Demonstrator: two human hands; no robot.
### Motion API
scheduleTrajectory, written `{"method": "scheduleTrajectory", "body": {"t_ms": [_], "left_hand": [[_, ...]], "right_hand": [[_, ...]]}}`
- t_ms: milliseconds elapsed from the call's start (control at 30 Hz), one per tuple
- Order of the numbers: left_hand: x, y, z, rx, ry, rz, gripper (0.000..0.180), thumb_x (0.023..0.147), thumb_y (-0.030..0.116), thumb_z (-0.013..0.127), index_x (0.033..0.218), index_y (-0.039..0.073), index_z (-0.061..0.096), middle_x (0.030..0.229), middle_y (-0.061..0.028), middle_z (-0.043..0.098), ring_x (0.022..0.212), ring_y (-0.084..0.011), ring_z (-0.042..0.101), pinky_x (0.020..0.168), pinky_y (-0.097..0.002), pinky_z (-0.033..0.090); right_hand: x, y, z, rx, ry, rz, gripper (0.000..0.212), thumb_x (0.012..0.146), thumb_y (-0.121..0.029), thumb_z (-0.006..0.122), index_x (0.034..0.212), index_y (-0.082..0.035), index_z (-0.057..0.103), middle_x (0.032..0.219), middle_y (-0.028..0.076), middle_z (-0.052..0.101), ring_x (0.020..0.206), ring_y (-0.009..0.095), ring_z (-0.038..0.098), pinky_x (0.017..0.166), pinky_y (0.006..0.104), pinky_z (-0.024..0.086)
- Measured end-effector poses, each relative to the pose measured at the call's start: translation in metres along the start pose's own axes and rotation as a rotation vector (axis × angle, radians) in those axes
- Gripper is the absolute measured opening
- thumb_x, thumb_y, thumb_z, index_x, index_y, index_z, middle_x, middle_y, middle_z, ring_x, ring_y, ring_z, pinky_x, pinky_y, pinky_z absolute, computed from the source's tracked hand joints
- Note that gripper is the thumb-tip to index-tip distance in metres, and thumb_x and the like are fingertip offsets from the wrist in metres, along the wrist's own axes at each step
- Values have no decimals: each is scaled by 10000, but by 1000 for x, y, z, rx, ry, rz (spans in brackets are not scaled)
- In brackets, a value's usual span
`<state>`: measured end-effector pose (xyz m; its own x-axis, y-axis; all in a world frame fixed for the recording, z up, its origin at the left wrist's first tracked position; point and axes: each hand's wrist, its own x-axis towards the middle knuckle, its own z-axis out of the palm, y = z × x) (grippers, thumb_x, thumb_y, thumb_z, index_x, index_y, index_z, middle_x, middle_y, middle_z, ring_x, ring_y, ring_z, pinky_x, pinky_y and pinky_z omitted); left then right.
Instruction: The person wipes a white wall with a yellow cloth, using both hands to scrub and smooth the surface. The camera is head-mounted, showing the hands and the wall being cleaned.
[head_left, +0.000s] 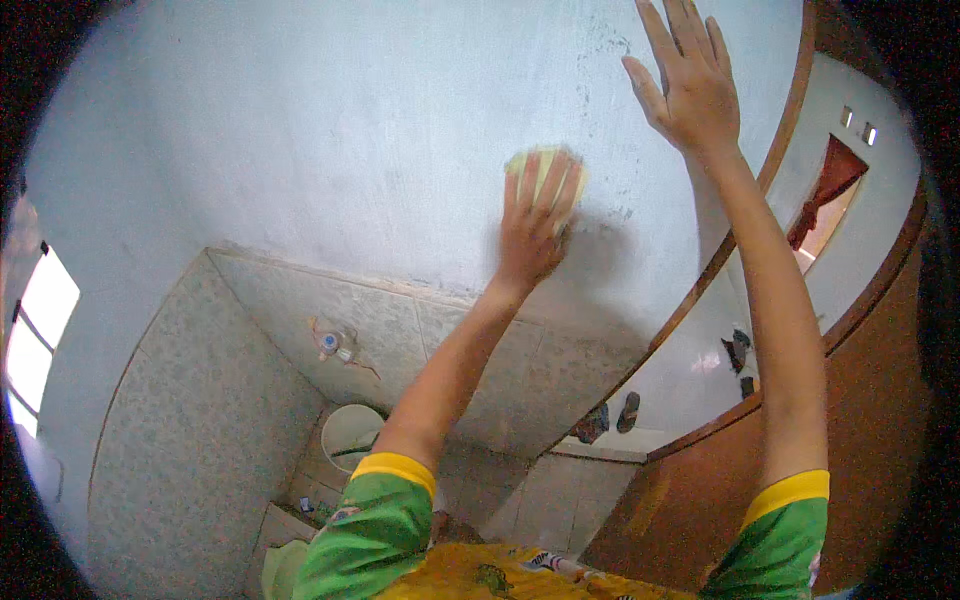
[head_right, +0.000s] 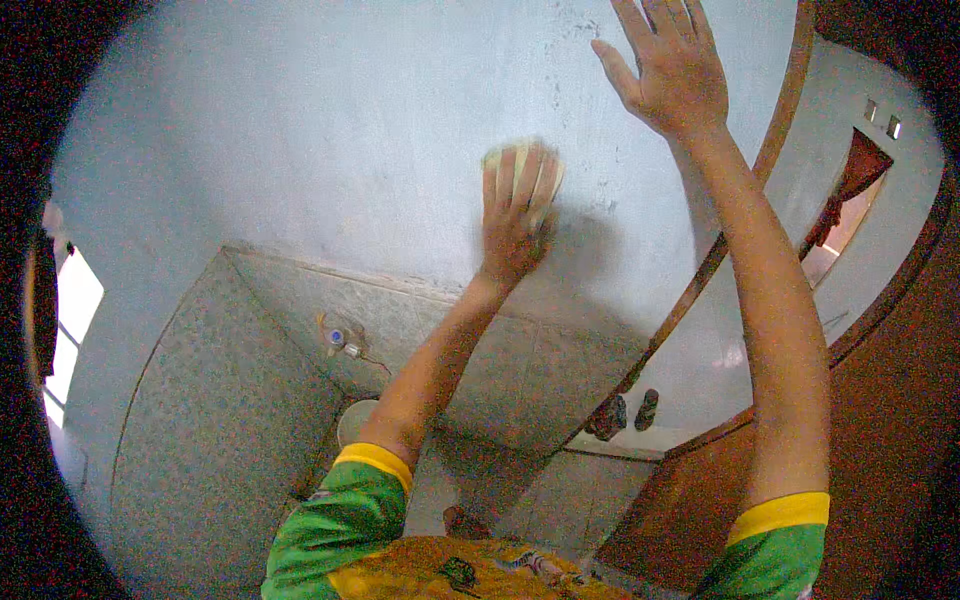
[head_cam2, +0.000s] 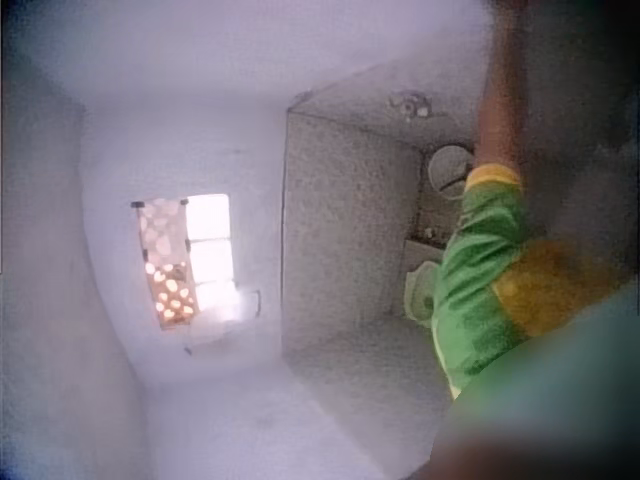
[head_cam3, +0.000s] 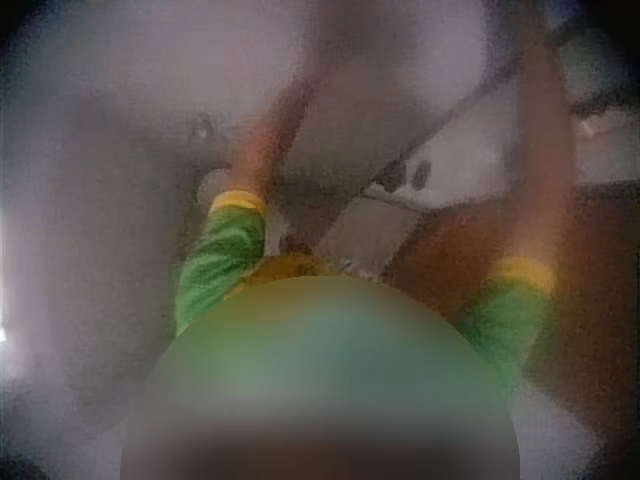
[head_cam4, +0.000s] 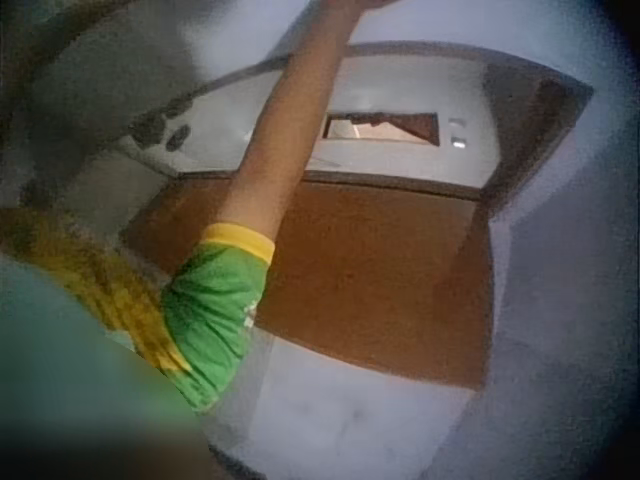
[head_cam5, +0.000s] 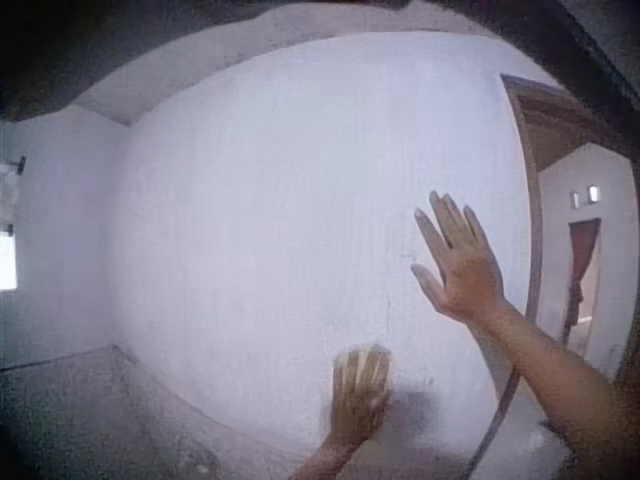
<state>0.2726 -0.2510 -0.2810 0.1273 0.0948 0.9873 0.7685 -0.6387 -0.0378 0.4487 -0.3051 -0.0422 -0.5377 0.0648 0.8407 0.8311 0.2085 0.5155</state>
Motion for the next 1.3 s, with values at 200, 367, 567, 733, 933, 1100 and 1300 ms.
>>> {"method": "scheduleTrajectory", "body": {"t_ms": [200,367,567,733,933,1100,1300], "left_hand": [[5,-79,-43,67,153,-242,569,1087,199,453,1623,55,325,1695,-180,272,1580,-434,136,1272,-580,59],[145,-61,-25,103,390,-167,510,1052,197,521,1527,19,467,1636,-220,364,1531,-468,244,1262,-578,127],[18,-25,-16,61,-94,154,555,955,199,621,1498,113,549,1642,-116,406,1519,-449,315,1239,-626,218],[134,-108,-70,256,31,212,468,1062,156,444,1511,42,504,1656,-201,348,1540,-455,257,1275,-576,112],[213,-66,-34,132,265,222,483,1034,152,536,1511,83,511,1632,-141,407,1503,-452,310,1261,-574,172],[93,-103,-59,222,-141,366,579,999,137,610,1558,165,462,1659,-97,367,1534,-402,299,1265,-579,239],[203,-169,-90,149,334,58,488,1102,235,430,1561,68,442,1678,-175,313,1550,-456,205,1267,-564,116]], "right_hand": [[-1,4,3,9,36,20,784,880,-330,700,1548,-36,413,1644,254,313,1517,425,313,1246,564,239],[1,2,6,73,77,13,760,885,-295,700,1547,-47,420,1645,236,325,1517,413,322,1250,551,240],[-7,11,8,57,57,29,727,906,-285,687,1541,-44,428,1642,236,330,1519,407,319,1253,547,240],[-5,10,2,103,46,43,688,925,-275,671,1532,-43,444,1633,238,342,1526,386,316,1259,533,240],[-1,2,10,89,50,39,653,928,-237,655,1518,-34,460,1622,237,360,1518,386,330,1251,534,254],[-12,11,28,-82,132,36,552,1015,-303,547,1543,-167,470,1624,107,415,1499,299,389,1249,481,298],[-7,3,42,-61,176,55,607,1038,-271,541,1617,-263,359,1697,10,304,1553,210,298,1296,461,226]]}}
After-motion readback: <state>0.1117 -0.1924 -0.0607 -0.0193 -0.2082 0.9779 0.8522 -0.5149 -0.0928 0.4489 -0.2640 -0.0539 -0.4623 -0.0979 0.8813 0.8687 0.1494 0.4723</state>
